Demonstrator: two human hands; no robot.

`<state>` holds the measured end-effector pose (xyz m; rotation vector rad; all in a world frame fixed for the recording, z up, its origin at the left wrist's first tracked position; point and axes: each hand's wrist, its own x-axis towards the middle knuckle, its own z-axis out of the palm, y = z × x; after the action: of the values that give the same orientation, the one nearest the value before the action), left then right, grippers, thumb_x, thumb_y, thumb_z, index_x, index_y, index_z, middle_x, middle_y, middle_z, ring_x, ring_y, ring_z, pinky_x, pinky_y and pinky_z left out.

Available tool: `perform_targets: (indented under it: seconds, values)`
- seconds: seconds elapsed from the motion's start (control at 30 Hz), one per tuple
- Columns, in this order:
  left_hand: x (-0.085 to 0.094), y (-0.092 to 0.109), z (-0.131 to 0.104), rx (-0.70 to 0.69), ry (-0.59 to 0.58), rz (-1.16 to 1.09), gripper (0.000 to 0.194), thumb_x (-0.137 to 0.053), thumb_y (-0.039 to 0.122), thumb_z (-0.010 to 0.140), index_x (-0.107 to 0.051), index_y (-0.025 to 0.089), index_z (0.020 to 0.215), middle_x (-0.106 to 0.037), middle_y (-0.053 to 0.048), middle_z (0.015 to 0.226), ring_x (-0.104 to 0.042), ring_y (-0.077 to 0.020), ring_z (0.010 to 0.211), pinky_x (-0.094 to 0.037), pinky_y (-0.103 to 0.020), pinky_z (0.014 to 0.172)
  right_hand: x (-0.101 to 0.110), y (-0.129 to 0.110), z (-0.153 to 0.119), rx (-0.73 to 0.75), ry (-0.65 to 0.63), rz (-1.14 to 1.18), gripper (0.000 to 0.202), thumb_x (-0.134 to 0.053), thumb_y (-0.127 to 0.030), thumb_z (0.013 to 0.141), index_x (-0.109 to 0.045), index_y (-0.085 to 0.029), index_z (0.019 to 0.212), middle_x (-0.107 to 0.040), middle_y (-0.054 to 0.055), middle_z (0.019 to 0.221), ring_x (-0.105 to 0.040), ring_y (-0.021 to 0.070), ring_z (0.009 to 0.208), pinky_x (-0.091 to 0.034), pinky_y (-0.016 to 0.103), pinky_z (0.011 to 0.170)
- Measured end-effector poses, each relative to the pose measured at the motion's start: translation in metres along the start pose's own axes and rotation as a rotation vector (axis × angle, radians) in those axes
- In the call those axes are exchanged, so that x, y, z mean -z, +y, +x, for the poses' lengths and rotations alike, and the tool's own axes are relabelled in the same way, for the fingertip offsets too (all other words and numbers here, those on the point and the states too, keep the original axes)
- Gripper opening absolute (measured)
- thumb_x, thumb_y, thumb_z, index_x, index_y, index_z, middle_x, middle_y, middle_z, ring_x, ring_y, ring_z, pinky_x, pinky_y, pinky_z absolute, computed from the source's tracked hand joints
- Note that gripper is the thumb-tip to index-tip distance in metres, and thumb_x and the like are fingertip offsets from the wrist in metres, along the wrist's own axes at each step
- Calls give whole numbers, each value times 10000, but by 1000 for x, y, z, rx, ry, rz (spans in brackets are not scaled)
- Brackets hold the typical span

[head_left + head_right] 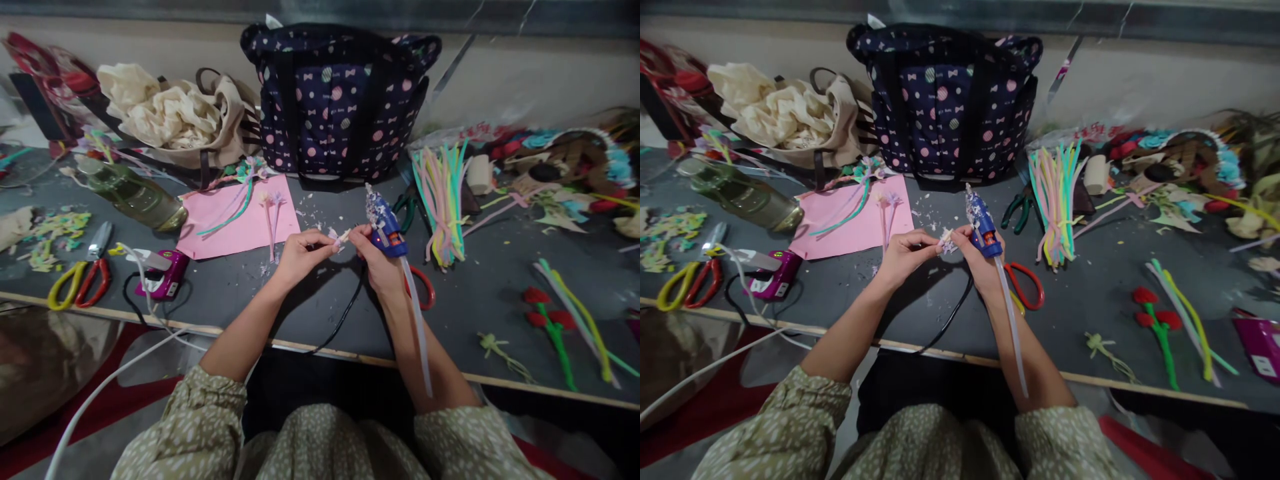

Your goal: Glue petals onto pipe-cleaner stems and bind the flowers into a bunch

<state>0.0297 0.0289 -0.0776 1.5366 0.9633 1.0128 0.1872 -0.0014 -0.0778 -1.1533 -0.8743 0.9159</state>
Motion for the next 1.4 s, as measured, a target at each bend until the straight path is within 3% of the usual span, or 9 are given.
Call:
perform_targets:
  seconds: [0.37, 0.67, 1.07, 1.4]
  values:
    - [-1, -2, 1, 12, -24, -56, 126, -763, 320, 716, -774, 219, 790, -662, -30, 726, -574, -134, 683, -436, -280, 650, 4, 7, 3, 41, 8, -49, 253, -772, -355, 692, -566, -213, 727, -633, -24, 764, -578, 130, 672, -486, 310, 683]
    - [-3, -3, 1, 8, -18, -70, 97, -769, 304, 709, -775, 239, 780, -672, -26, 738, -582, -133, 690, -440, -285, 669, -1, 2, 0, 173, 45, -52, 232, -778, -317, 699, -567, -221, 699, -636, -30, 731, -599, 135, 678, -502, 333, 727]
    - [-4, -4, 2, 143, 33, -194, 192, -781, 370, 686, -767, 197, 769, -687, -31, 719, -582, -142, 666, -449, -276, 632, 3, -6, 0, 85, 13, -95, 272, -755, -371, 720, -533, -217, 744, -650, -3, 803, -591, 134, 664, -486, 288, 597]
    - [-4, -7, 2, -6, 7, -64, 112, -748, 304, 737, -772, 210, 795, -641, -12, 704, -549, -117, 668, -404, -265, 642, 7, 10, 3, 110, -14, -161, 273, -707, -464, 742, -600, -223, 814, -664, 7, 823, -607, 148, 705, -496, 309, 629]
